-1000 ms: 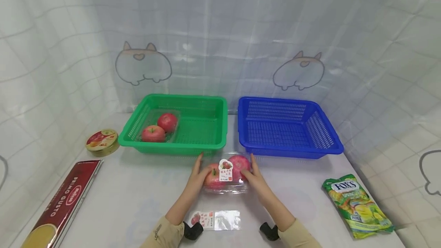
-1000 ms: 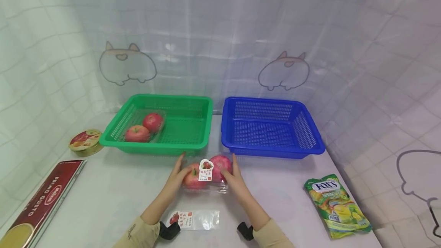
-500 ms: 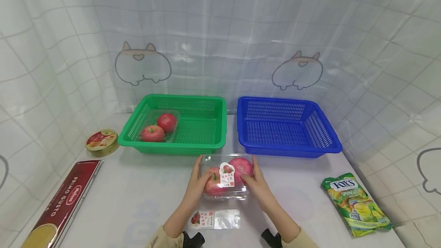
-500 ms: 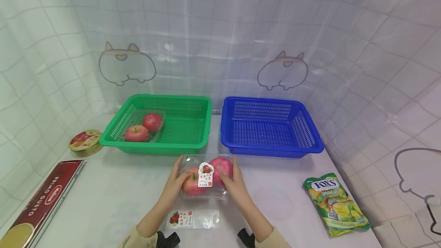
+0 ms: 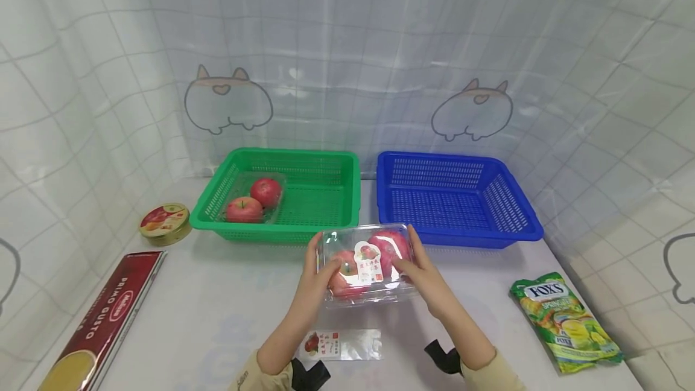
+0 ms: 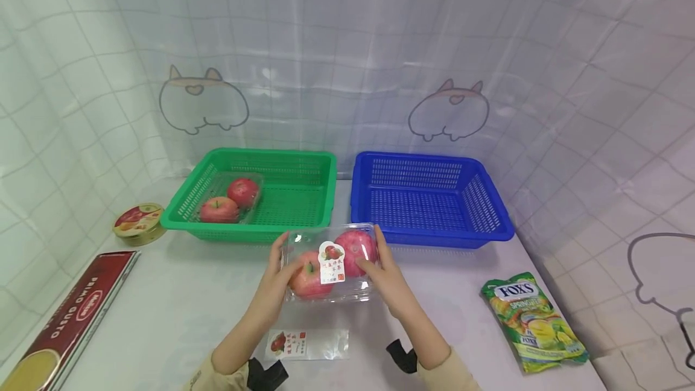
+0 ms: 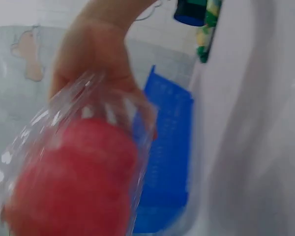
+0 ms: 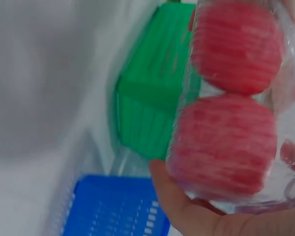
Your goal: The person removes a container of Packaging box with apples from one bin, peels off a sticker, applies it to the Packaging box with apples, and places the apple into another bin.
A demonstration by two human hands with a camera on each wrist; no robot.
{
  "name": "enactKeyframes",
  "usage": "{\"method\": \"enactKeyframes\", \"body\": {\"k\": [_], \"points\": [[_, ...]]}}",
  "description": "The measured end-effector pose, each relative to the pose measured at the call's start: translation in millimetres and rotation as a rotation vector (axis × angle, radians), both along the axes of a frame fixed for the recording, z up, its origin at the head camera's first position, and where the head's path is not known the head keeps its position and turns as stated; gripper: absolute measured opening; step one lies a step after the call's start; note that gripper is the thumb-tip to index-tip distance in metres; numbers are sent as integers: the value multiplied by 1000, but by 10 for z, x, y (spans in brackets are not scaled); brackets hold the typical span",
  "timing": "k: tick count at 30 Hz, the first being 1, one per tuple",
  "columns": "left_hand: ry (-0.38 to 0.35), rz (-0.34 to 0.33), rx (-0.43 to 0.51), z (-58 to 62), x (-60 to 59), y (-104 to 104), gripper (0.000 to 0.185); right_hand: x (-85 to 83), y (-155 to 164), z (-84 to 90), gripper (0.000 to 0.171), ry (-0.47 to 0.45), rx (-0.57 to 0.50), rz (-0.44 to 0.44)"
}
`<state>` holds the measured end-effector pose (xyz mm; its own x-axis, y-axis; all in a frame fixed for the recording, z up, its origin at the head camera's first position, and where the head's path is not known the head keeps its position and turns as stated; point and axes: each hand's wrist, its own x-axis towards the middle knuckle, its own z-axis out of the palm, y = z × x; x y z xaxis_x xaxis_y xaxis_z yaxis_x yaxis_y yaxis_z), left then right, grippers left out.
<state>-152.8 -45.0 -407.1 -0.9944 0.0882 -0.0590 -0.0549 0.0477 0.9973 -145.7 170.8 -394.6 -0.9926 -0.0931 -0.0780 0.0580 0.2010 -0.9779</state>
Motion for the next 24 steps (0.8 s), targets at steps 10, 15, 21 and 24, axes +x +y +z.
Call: {"method": "enactKeyframes", "body": {"k": [10,15,21,24], "points": [[-123,-153,247,176,-189,-111,72,-235,211,132,80,43,-84,-104],[-176,-237,342,206,-218,-95,71,-372,307,213,84,64,-192,-117],[-229,-381,413,215,-222,-21,70,-490,368,297,88,85,-294,-129],[-250,-444,421,207,-220,19,67,-540,390,321,89,94,-314,-111]]}}
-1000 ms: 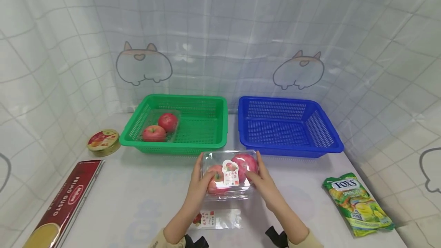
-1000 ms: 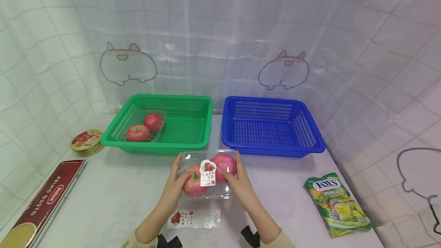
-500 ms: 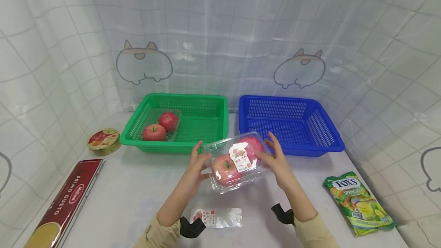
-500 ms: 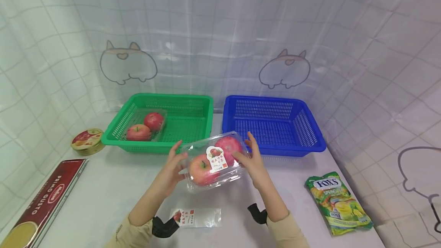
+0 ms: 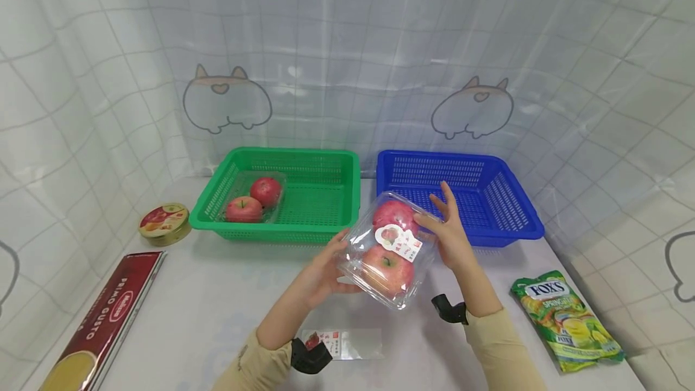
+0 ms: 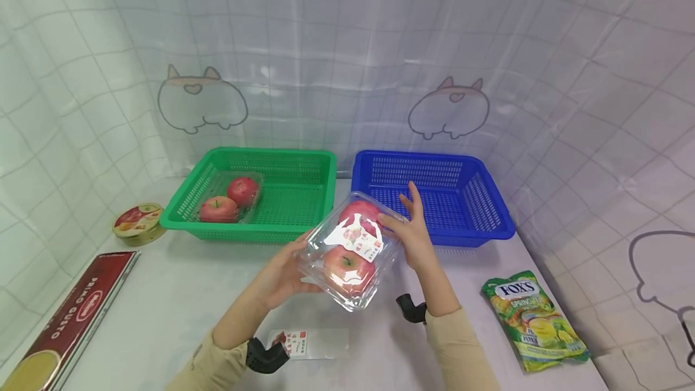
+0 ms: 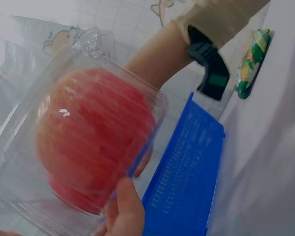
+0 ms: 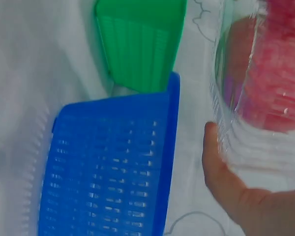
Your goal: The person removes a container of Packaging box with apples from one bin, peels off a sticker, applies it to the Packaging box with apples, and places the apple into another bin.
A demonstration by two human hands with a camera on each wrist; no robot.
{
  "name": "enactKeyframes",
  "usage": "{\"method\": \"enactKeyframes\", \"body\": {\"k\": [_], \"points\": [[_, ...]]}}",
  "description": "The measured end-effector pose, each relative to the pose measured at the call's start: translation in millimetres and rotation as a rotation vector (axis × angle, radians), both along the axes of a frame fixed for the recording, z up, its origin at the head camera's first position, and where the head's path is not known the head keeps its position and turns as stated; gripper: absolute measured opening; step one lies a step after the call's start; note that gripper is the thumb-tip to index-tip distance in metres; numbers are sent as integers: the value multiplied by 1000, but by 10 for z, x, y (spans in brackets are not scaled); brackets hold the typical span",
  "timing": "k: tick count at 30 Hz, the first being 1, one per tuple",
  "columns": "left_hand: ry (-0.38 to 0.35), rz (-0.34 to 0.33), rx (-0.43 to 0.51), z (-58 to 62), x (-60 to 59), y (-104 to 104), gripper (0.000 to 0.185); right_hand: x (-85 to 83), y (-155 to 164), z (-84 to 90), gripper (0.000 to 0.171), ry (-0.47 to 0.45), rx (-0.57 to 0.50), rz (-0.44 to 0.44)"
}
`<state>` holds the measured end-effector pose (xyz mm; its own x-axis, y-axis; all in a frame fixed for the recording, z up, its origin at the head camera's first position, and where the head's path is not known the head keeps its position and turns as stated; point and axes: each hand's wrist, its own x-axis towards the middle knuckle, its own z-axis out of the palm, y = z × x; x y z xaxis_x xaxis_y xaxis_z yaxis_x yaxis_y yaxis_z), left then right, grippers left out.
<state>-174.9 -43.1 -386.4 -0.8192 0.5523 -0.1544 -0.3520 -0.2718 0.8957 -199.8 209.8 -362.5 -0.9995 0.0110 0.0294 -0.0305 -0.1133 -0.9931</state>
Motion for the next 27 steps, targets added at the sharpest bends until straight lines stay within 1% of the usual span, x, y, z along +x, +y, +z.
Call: {"method": "enactKeyframes", "body": {"k": [4,11,13,16,19,21,23,27], "points": [[1,-54,18,3,6,63,67,-76,72,19,89,3,7,51],[45,-116,21,40,-3,161,71,-162,207,24,82,13,16,149],[52,-121,26,40,-10,193,71,-165,233,24,79,14,27,141],[51,-113,39,25,-38,256,72,-118,270,41,73,13,47,87],[44,-85,59,16,-95,336,72,-26,306,73,69,-2,73,8],[39,-49,69,25,-144,392,73,49,337,89,67,-12,87,-17],[32,4,74,40,-198,453,73,133,365,99,66,-35,99,-28],[23,110,93,58,-317,584,73,256,401,87,67,-108,135,-2]]}}
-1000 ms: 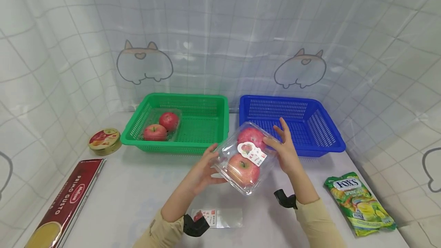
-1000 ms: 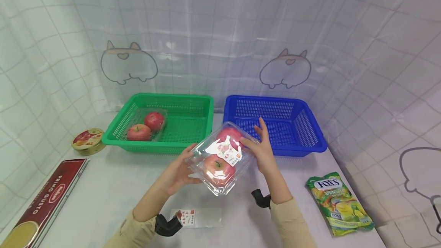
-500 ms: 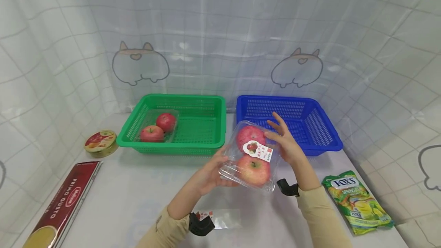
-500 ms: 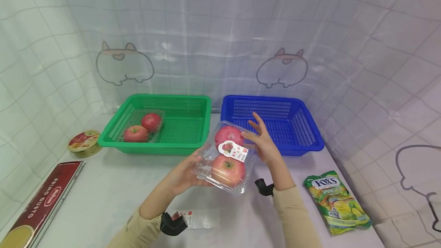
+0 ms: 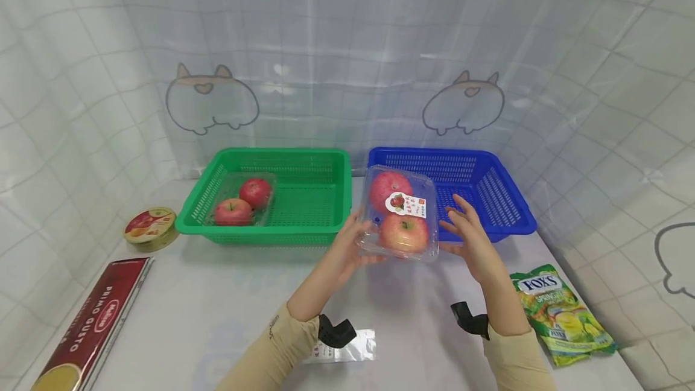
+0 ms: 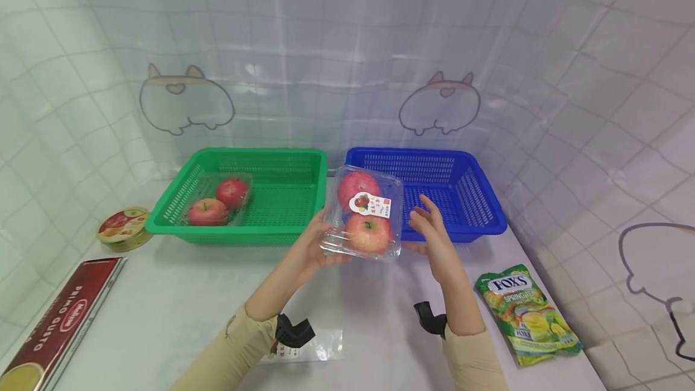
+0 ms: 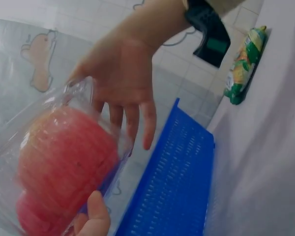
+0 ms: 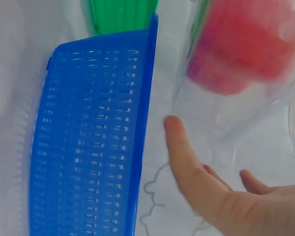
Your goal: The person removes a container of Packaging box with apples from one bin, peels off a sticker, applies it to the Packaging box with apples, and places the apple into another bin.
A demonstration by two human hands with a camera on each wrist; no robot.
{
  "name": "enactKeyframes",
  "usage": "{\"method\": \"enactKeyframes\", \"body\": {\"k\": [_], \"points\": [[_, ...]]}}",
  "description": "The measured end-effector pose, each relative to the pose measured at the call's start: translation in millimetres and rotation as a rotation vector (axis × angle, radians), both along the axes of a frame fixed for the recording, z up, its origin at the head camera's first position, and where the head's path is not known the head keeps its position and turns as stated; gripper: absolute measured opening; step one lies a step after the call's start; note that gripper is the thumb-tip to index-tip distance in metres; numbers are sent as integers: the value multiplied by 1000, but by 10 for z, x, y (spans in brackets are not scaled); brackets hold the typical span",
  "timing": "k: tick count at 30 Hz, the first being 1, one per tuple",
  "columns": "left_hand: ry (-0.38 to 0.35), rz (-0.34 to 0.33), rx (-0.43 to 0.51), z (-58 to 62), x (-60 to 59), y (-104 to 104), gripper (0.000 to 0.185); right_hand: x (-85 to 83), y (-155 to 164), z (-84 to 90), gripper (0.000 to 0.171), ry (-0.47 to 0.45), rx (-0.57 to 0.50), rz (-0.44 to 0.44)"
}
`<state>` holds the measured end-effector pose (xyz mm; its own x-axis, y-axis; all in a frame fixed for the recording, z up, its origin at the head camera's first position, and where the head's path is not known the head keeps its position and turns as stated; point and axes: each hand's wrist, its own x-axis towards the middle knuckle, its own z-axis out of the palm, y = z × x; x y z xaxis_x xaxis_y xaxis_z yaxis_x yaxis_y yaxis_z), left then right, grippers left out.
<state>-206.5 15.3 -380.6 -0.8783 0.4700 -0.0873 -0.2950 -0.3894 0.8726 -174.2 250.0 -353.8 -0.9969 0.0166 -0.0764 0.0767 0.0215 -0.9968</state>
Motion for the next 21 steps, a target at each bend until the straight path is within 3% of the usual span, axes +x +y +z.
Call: {"method": "enactKeyframes", "body": {"k": [4,9,14,21], "points": [[-3,63,32,18,-108,114,72,26,-42,-22,70,-83,15,57],[-4,76,40,31,-199,256,74,-21,-89,-62,73,-121,-52,77],[-1,68,45,16,-271,389,76,-93,-80,-75,68,-127,-220,-26],[19,41,34,67,-355,548,77,-219,62,-21,40,-179,-388,-159]]}}
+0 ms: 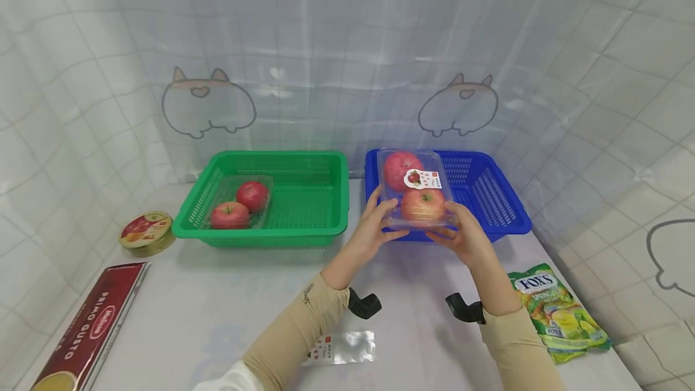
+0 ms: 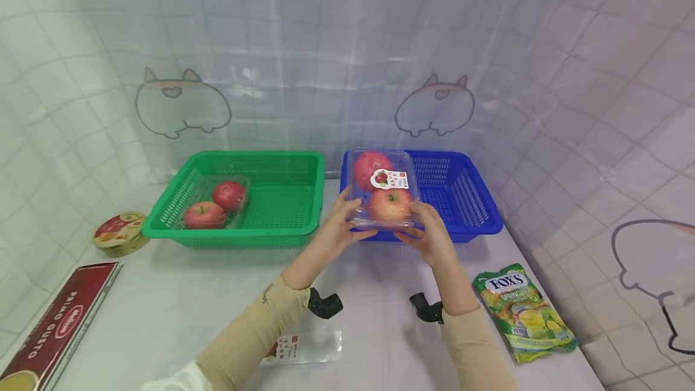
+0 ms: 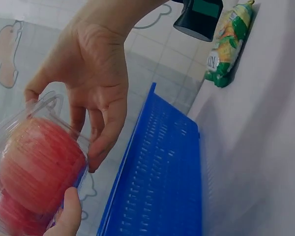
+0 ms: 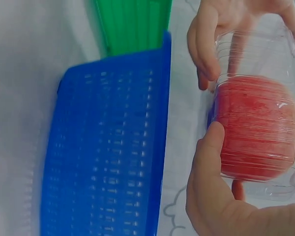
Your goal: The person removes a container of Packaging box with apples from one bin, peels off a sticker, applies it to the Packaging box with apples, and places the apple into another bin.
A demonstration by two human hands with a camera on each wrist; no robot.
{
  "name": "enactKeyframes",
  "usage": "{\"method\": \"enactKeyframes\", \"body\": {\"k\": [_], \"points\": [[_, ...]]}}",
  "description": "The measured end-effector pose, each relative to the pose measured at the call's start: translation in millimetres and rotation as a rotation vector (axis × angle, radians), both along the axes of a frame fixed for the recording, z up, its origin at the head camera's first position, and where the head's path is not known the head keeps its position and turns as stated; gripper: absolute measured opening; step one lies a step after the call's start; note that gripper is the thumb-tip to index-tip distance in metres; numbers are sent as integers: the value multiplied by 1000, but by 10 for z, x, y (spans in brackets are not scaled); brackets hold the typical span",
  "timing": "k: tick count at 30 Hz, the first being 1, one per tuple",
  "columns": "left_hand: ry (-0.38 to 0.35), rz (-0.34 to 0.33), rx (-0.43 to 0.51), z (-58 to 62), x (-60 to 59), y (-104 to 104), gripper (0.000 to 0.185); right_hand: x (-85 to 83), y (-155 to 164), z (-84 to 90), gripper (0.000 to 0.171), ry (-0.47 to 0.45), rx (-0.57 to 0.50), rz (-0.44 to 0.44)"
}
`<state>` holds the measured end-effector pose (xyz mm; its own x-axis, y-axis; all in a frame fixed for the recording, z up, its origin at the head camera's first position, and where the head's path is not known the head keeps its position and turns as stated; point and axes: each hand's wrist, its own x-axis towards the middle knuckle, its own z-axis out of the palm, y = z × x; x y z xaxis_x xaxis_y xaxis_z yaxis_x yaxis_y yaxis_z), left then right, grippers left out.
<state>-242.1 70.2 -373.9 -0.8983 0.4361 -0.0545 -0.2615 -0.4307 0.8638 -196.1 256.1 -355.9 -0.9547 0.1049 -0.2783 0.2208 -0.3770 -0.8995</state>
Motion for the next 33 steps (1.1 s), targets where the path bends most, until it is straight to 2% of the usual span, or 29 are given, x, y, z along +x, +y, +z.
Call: {"method": "enactKeyframes", "body": {"k": [4,8,13,19,21,25,29,33], "points": [[63,15,-113,40,-49,3,74,-75,85,62,37,-34,-56,-13],[200,99,-335,24,-74,-67,65,-143,215,110,52,-51,-122,-14],[339,181,-593,-110,-54,-171,59,-246,503,122,66,-103,-179,-28],[423,205,-720,-247,-26,-200,63,-414,812,58,80,-185,-162,-62],[417,193,-749,-266,-21,-198,65,-462,878,33,82,-211,-142,-77],[367,150,-792,-316,-45,-207,67,-546,964,-5,76,-249,-83,-75],[315,114,-787,-382,-97,-201,66,-621,1005,-28,57,-264,-2,-81],[274,91,-762,-428,-110,-190,64,-661,1009,-38,55,-287,38,-103]]}}
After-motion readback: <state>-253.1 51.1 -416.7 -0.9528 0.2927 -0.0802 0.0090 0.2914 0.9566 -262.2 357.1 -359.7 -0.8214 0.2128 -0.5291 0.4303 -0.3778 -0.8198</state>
